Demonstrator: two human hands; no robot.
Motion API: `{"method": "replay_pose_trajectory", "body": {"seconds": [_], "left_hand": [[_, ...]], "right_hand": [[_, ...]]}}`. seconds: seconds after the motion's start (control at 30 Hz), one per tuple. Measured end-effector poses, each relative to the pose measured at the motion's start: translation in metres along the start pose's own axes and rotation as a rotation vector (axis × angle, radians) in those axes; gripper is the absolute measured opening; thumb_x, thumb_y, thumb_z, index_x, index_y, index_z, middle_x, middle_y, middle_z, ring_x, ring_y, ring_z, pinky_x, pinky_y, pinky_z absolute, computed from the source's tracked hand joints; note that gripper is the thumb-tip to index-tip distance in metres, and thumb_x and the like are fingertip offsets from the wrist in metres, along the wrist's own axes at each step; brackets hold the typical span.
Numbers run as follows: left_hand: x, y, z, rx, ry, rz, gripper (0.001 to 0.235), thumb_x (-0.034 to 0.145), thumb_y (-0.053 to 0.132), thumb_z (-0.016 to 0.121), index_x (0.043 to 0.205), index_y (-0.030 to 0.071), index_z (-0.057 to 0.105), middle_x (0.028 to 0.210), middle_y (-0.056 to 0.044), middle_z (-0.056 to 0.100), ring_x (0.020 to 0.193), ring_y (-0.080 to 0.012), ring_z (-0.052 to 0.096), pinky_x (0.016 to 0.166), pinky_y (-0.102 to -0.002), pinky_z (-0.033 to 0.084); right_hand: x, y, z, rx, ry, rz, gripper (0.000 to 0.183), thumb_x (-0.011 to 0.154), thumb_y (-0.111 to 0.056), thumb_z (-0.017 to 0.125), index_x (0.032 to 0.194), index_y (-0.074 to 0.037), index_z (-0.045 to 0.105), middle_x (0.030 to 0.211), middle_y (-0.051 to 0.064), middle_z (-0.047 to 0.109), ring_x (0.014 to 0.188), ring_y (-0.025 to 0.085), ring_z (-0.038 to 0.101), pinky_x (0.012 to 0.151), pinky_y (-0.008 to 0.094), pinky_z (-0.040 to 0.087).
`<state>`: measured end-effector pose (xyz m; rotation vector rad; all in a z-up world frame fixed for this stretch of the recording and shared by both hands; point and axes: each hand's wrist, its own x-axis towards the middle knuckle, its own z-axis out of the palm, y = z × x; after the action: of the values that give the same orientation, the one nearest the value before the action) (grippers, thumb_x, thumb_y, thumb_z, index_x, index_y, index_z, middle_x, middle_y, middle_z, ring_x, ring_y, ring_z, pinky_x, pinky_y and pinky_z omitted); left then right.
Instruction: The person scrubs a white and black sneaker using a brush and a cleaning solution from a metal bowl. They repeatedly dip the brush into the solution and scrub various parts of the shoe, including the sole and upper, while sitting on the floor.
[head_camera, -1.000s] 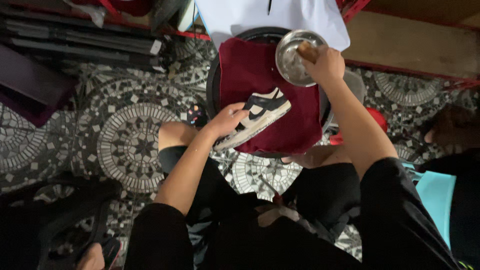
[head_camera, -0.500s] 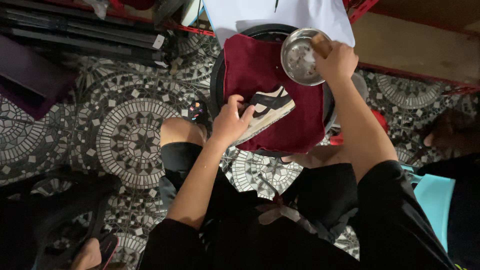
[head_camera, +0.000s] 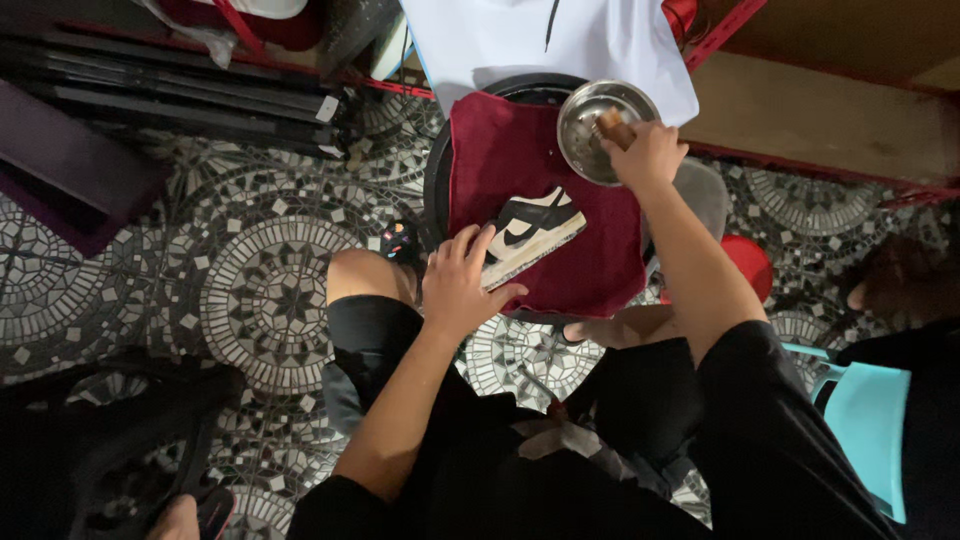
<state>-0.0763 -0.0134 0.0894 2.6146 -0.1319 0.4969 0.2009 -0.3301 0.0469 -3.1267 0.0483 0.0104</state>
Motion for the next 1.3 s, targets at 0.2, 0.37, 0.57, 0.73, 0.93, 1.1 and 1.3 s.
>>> {"method": "replay_pose_trajectory", "body": {"seconds": [0.2, 0.37, 0.57, 0.73, 0.93, 1.1, 1.3], "left_hand": [[-0.012, -0.003, 0.022, 0.018, 0.010, -0.028, 0.104, 0.076, 0.097, 0.067, 0.152, 0.026, 0.067, 0.143, -0.002, 0.069, 0.111, -0.0343, 0.076, 0.092, -0.066, 0.063], [-0.012, -0.004, 0.017, -0.047, 0.001, -0.017, 0.100, 0.078, 0.092, 0.073, 0.149, 0.022, 0.069, 0.138, -0.006, 0.071, 0.107, -0.0372, 0.077, 0.087, -0.066, 0.063], [-0.016, -0.003, 0.020, 0.014, 0.063, 0.010, 0.108, 0.071, 0.099, 0.068, 0.146, 0.021, 0.069, 0.138, -0.006, 0.070, 0.105, -0.0364, 0.076, 0.085, -0.064, 0.063], [-0.018, 0.001, 0.018, 0.114, 0.107, 0.044, 0.108, 0.072, 0.102, 0.064, 0.143, 0.021, 0.071, 0.136, -0.004, 0.071, 0.105, -0.0328, 0.074, 0.084, -0.061, 0.063], [-0.021, -0.003, 0.031, 0.137, 0.162, 0.035, 0.076, 0.083, 0.080, 0.077, 0.136, 0.025, 0.074, 0.129, 0.002, 0.073, 0.101, -0.0272, 0.073, 0.079, -0.054, 0.063], [-0.024, -0.009, 0.041, 0.151, 0.187, 0.031, 0.064, 0.078, 0.069, 0.086, 0.127, 0.029, 0.079, 0.126, 0.009, 0.076, 0.099, -0.0213, 0.074, 0.071, -0.047, 0.064], [-0.018, -0.001, 0.030, 0.037, 0.262, 0.050, 0.057, 0.082, 0.060, 0.088, 0.124, 0.022, 0.080, 0.120, 0.003, 0.079, 0.096, -0.0246, 0.075, 0.074, -0.043, 0.059]], "right_hand": [[0.003, 0.004, 0.004, 0.054, 0.035, -0.004, 0.054, 0.098, -0.062, 0.080, 0.129, -0.018, 0.083, 0.117, 0.010, 0.071, 0.119, 0.038, 0.066, 0.100, 0.065, 0.051], [0.001, 0.013, -0.013, 0.166, 0.314, -0.046, 0.040, 0.091, -0.060, 0.091, 0.105, -0.024, 0.080, 0.103, 0.003, 0.069, 0.105, 0.035, 0.069, 0.094, 0.058, 0.054], [-0.005, 0.024, -0.019, 0.182, 0.327, 0.003, 0.037, 0.090, -0.056, 0.092, 0.105, -0.024, 0.081, 0.101, 0.002, 0.068, 0.097, 0.034, 0.076, 0.084, 0.054, 0.061], [-0.015, 0.049, 0.000, 0.313, 0.425, 0.038, 0.032, 0.089, -0.043, 0.095, 0.102, -0.020, 0.076, 0.098, 0.005, 0.061, 0.094, 0.040, 0.075, 0.080, 0.054, 0.063], [-0.157, -0.037, -0.073, 0.744, 0.531, -0.263, 0.023, 0.102, -0.001, 0.082, 0.116, 0.005, 0.065, 0.099, 0.030, 0.059, 0.097, 0.063, 0.066, 0.078, 0.057, 0.055], [-0.258, -0.095, -0.033, 0.680, 0.466, -0.596, 0.045, 0.090, -0.018, 0.091, 0.134, -0.010, 0.083, 0.117, 0.014, 0.074, 0.109, 0.042, 0.071, 0.091, 0.051, 0.051], [-0.228, -0.064, 0.012, 0.786, 0.591, -0.440, 0.061, 0.096, -0.002, 0.083, 0.155, -0.002, 0.068, 0.118, 0.024, 0.066, 0.102, 0.049, 0.065, 0.088, 0.049, 0.054]]}}
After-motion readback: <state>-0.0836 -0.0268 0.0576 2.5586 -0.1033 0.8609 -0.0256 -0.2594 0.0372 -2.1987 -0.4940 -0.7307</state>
